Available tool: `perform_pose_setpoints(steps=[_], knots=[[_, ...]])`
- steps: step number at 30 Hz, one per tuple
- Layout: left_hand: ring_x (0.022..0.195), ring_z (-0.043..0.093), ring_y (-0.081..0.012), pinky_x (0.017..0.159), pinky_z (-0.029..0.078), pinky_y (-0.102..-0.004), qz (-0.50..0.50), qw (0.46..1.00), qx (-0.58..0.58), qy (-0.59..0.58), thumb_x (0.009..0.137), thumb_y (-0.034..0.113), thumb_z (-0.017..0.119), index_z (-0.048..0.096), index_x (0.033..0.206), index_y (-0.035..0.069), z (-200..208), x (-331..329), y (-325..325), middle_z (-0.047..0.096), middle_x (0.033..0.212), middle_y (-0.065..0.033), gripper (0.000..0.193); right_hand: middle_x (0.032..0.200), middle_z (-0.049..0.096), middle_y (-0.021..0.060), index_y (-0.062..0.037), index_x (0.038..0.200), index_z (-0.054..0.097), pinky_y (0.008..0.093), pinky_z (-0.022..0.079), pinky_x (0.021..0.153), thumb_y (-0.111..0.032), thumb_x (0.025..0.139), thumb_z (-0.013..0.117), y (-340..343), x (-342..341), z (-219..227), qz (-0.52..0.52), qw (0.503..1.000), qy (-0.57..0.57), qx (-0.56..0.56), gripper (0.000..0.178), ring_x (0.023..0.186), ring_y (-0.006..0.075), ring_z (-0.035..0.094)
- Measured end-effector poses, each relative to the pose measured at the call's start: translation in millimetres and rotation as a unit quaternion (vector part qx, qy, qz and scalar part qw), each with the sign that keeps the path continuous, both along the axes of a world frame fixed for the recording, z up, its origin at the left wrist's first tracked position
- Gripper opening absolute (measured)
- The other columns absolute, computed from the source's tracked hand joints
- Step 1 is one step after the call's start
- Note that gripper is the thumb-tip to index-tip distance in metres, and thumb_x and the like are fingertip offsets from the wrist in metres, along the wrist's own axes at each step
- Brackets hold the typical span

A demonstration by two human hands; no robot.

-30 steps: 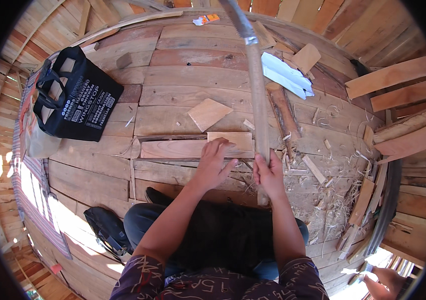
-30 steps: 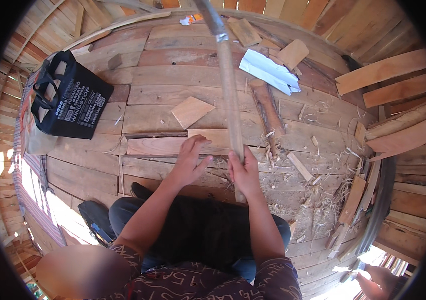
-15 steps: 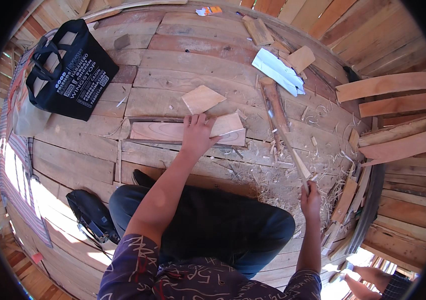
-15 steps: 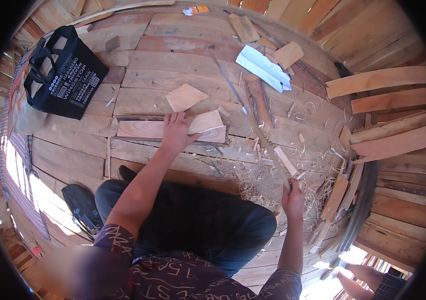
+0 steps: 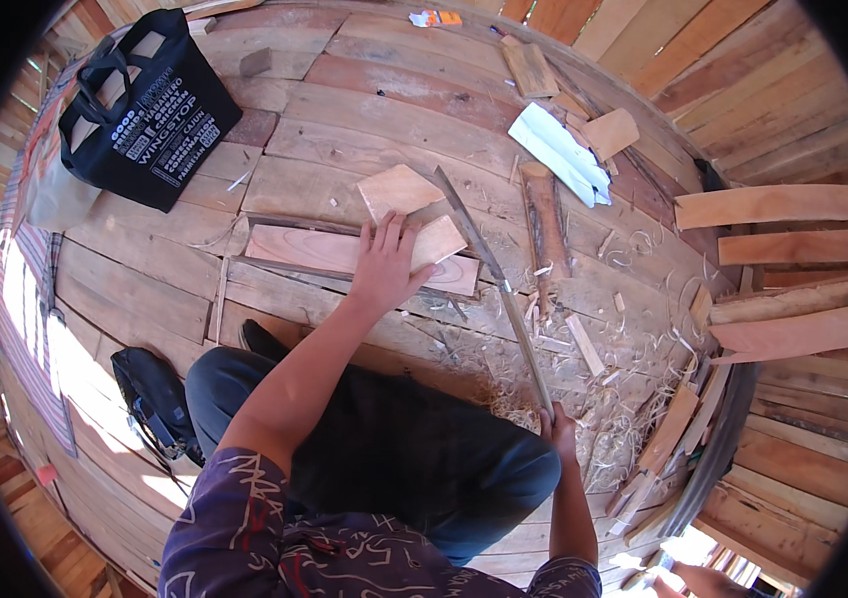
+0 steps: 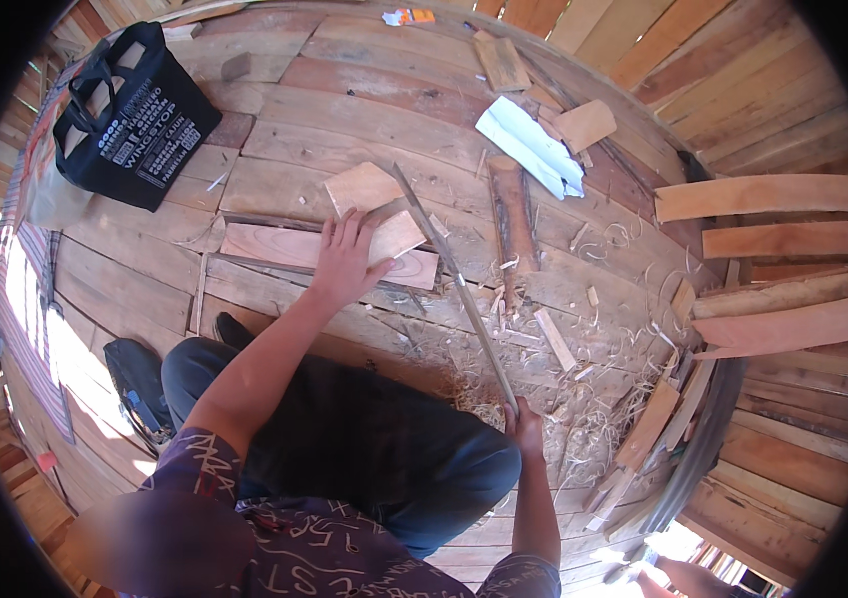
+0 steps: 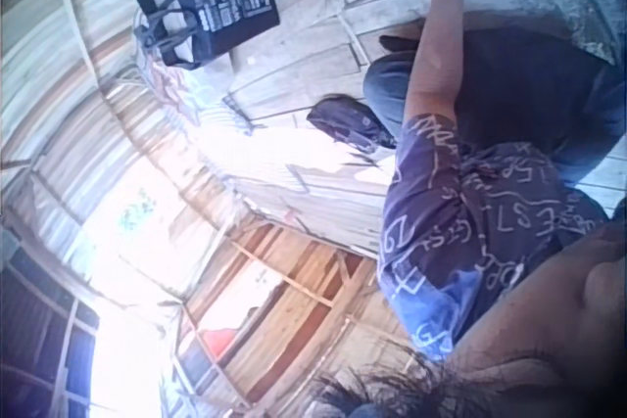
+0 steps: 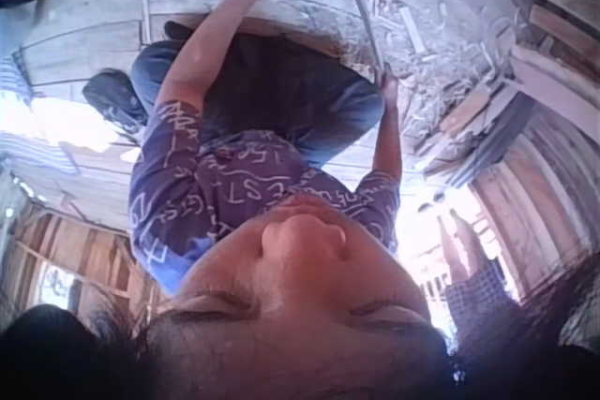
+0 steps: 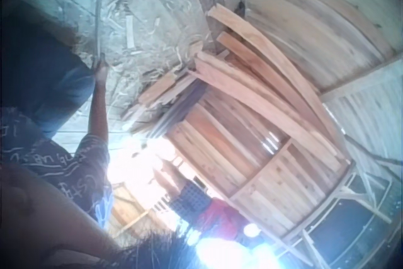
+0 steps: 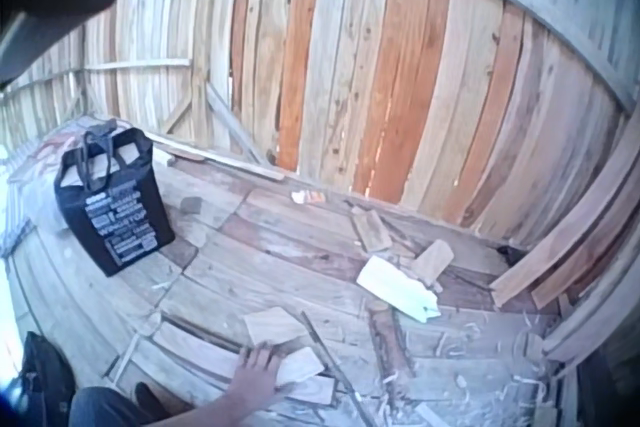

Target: The person uses a shaving tool to shave thin layers off a small block of wood while sitting on a floor covered in wood shavings.

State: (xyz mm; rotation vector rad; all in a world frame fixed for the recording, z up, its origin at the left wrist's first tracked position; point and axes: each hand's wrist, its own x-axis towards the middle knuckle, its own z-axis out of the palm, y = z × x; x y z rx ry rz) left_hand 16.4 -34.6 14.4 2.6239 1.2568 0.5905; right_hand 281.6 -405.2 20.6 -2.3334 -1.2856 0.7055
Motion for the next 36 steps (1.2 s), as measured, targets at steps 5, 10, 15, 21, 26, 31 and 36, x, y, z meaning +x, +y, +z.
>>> perform_pose_setpoints(steps=[5, 10, 15, 21, 26, 31, 36], knots=[[0.132, 0.043, -0.0313, 0.110, 0.027, -0.0587, -0.021, 0.999, 0.002, 0.033, 0.091, 0.055, 0.055, 0.044, 0.142, 0.003, -2, 6, -1, 0.051, 0.133, -0.0162, 0.073, 0.059, 0.056, 0.0207, -0.0035, 0.099, 0.059, 0.0440, 0.044, 0.049, -0.019, 0.098, 0.061, 3, 7, -7, 0.030, 0.999, 0.003, 0.022, 0.016, 0.051, 0.0376, 0.060], [0.114, 0.055, -0.0302, 0.105, 0.032, -0.0546, -0.025, 0.999, 0.000, 0.031, 0.091, 0.053, 0.058, 0.046, 0.140, 0.002, -1, 5, 1, 0.060, 0.114, -0.0145, 0.072, 0.065, 0.061, 0.0212, -0.0052, 0.102, 0.060, 0.0479, 0.048, 0.053, -0.020, 0.097, 0.062, 12, 11, -2, 0.047, 0.999, -0.004, -0.014, 0.016, 0.061, 0.0417, 0.064], [0.106, 0.058, -0.0288, 0.102, 0.034, -0.0525, -0.025, 0.999, 0.015, 0.017, 0.090, 0.053, 0.058, 0.048, 0.137, 0.002, 1, 6, 1, 0.062, 0.106, -0.0124, 0.070, 0.062, 0.058, 0.0223, -0.0043, 0.100, 0.058, 0.0483, 0.046, 0.051, -0.019, 0.097, 0.061, 15, 11, -3, 0.058, 0.998, -0.037, -0.014, 0.015, 0.057, 0.0428, 0.062], [0.105, 0.057, -0.0283, 0.102, 0.034, -0.0516, -0.025, 0.999, 0.019, -0.003, 0.089, 0.054, 0.059, 0.049, 0.137, 0.003, 0, 7, 2, 0.061, 0.105, -0.0116, 0.070, 0.067, 0.062, 0.0226, -0.0053, 0.101, 0.059, 0.0506, 0.048, 0.054, -0.020, 0.097, 0.062, 34, 4, 6, 0.060, 0.996, -0.057, -0.046, 0.016, 0.061, 0.0432, 0.063], [0.103, 0.058, -0.0282, 0.101, 0.035, -0.0526, -0.033, 0.998, 0.037, 0.028, 0.090, 0.054, 0.058, 0.050, 0.134, 0.004, 3, 7, -2, 0.060, 0.107, -0.0106, 0.068, 0.065, 0.061, 0.0221, -0.0055, 0.099, 0.059, 0.0497, 0.048, 0.052, -0.021, 0.096, 0.063, 22, 17, 22, 0.057, 0.996, -0.066, -0.031, 0.016, 0.059, 0.0420, 0.063], [0.118, 0.053, -0.0314, 0.107, 0.027, -0.0629, -0.024, 0.999, 0.015, 0.025, 0.088, 0.054, 0.059, 0.051, 0.133, 0.004, -3, 7, 0, 0.059, 0.117, -0.0134, 0.067, 0.062, 0.059, 0.0218, -0.0049, 0.101, 0.060, 0.0485, 0.046, 0.051, -0.021, 0.098, 0.061, 23, 13, 19, 0.063, 0.994, -0.083, -0.020, 0.016, 0.057, 0.0417, 0.062], [0.130, 0.046, -0.0330, 0.111, 0.017, -0.0713, 0.023, 0.998, -0.012, 0.063, 0.086, 0.057, 0.060, 0.051, 0.131, 0.003, -1, 18, 6, 0.058, 0.125, -0.0147, 0.071, 0.062, 0.059, 0.0216, -0.0050, 0.099, 0.059, 0.0492, 0.046, 0.051, -0.020, 0.098, 0.061, 40, 0, 12, 0.072, 0.995, -0.074, -0.020, 0.016, 0.058, 0.0422, 0.062]])
